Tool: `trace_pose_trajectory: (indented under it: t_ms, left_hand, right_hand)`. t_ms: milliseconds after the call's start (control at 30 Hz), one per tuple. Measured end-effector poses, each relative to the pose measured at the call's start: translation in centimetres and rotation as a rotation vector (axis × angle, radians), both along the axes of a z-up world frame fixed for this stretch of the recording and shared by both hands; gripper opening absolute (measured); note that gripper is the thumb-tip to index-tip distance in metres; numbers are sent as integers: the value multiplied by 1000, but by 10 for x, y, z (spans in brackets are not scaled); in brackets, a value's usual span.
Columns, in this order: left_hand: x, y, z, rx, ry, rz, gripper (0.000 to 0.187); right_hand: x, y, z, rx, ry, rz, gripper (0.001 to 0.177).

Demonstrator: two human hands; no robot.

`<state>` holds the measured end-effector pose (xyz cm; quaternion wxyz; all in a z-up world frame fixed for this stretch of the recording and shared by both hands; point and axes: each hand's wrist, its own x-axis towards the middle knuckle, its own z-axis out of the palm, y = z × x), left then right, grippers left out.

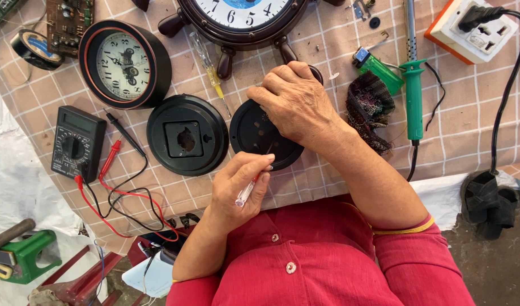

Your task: The person works on the back of a disassembled clock, using a screwdriver to tighten screws and a soldering iron to work on the internal components. They also handle a small white electronic component and a multimeter is visible on the table.

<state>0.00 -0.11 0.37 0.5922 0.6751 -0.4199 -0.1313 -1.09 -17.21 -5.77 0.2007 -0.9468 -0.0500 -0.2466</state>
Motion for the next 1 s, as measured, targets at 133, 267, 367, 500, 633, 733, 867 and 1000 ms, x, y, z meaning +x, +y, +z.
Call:
trace_pose_trajectory:
  t_ms: [133,267,367,500,633,733,867,1000]
  left_hand:
    - [0,1,-2,-28,-26,-18,21]
    - [0,0,-2,-65,-18,-3,22]
    - [0,-2,1,-40,-25,23,22]
    - [3,2,-5,18,-61,65,22]
    - [2,2,-6,23,-31,58,23]
    - [1,1,-6,29,5,13,23]
    - [1,2,-6,12,28,1,25]
    - [4,2,-8,-16,29,28,26]
  right_hand:
    - [0,-1,-1,-11,0,15,11]
    - [0,-1,-1,-8,2,16,11]
    - [0,-1,-2,-23,1,12,11]
    - [0,-2,-2,-31,-14,21,11]
    - [0,-2,-2,-34,-9,21,11]
    - [0,-2,-4,-35,-4,27,11]
    - [0,-2,-3,-45,-11,24,11]
    - [0,-2,-4,-48,-11,28,12]
